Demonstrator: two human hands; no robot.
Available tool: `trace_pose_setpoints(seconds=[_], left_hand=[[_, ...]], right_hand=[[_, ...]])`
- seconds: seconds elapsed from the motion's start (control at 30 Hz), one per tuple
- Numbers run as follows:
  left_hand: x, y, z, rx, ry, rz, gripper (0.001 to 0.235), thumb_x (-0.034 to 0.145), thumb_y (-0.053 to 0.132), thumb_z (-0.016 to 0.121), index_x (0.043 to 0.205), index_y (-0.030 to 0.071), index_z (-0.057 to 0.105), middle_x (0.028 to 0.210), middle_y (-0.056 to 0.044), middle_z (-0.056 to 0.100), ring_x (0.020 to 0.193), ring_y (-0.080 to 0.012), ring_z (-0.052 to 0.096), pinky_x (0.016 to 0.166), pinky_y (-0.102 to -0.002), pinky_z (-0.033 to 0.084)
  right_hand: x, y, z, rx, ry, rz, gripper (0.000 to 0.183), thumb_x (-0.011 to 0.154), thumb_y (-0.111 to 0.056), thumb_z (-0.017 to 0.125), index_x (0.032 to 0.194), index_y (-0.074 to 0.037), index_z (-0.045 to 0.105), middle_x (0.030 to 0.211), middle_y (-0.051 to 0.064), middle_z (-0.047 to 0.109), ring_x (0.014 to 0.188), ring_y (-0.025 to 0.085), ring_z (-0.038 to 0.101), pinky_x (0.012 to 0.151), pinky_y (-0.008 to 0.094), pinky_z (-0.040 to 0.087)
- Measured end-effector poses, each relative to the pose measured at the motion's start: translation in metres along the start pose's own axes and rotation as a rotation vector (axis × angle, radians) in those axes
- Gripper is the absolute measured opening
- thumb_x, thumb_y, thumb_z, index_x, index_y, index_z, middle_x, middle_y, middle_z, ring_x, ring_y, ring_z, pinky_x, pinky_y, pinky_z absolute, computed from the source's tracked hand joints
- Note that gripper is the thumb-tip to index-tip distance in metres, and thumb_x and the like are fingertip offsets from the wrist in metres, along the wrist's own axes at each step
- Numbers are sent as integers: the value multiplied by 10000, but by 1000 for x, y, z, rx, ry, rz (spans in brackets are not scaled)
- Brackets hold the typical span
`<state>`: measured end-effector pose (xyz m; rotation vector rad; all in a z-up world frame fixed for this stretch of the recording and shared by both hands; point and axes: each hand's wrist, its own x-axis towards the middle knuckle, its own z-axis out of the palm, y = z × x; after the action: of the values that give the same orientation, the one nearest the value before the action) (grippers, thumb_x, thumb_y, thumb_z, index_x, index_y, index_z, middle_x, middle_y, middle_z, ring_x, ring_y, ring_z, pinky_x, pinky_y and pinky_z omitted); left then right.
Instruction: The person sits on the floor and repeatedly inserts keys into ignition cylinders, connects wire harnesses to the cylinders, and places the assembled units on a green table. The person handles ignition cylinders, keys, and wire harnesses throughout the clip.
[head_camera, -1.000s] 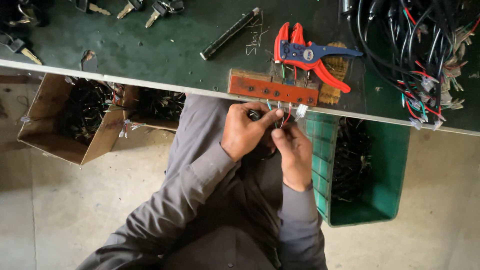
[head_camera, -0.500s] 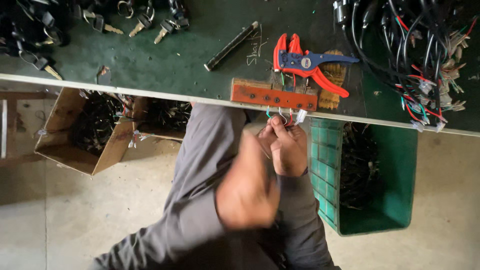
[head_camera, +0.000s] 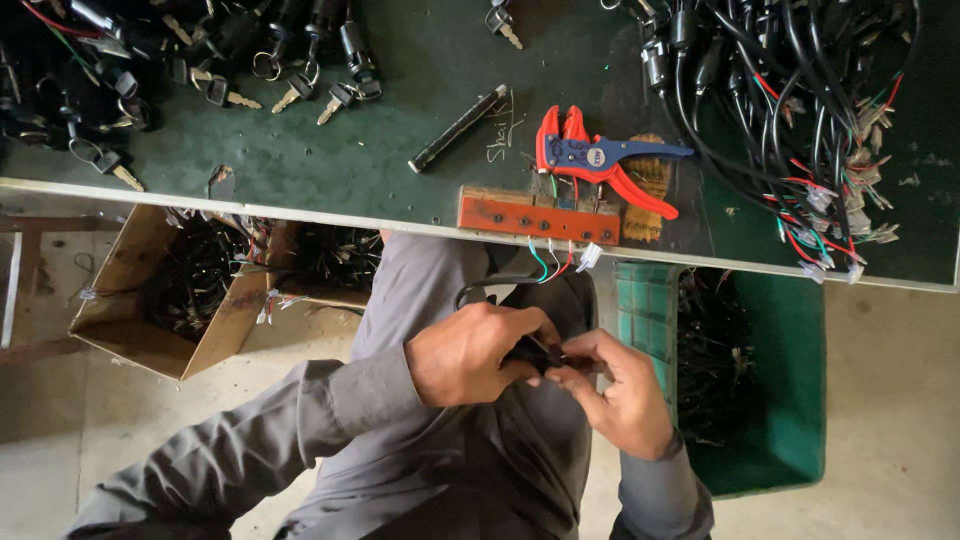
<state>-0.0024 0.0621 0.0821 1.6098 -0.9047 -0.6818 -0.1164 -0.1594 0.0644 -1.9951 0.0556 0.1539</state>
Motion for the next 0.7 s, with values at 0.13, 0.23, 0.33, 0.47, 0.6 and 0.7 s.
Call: trace_pose_setpoints(seconds=[0.13,0.23,0.33,0.47,0.6,0.7], left_hand=[[8,-15,-2,-275,-122,-258,356,815,45,796,1136,-34,663,912,-145,774,793,-250,742,633,-343,585],[13,-34,-5,-573,-271,-381,346,845,36,786,1147,-66,653,910,-116,766,755,-155,725,638,-294,596],[18,-47,-8,-634,-382,-407,343,852,34,782,1143,-90,651,909,-116,757,753,-137,728,653,-287,607],[21,-41,-14,-664,-500,-395,350,862,76,774,1162,-66,662,932,-107,772,799,-144,753,710,-297,630],[15,-9,-16,-143,-229,-73,372,832,145,836,1127,-15,677,956,-134,776,861,-249,735,716,-355,578],[6,11,-12,103,-82,14,408,787,163,840,1140,21,694,940,-174,754,880,-334,722,728,-396,549]], right_hand=[[2,-11,0,-147,45,-186,175,833,-59,818,901,-32,660,802,54,735,677,154,729,625,258,553],[2,-21,1,-241,18,-225,192,781,-44,860,851,-11,684,731,95,694,513,208,609,492,315,458],[5,-29,0,-280,-18,-513,188,834,-27,811,942,4,660,815,101,699,641,227,660,561,322,501],[5,-30,-2,-307,-41,-621,221,847,-34,796,1016,29,669,843,108,707,699,225,706,587,326,539],[1,-18,0,-203,165,-274,156,842,-10,810,927,-12,679,745,80,717,609,204,706,561,305,533],[-4,-8,5,-180,295,-190,157,833,3,804,919,-13,673,781,97,715,608,216,699,589,294,538]])
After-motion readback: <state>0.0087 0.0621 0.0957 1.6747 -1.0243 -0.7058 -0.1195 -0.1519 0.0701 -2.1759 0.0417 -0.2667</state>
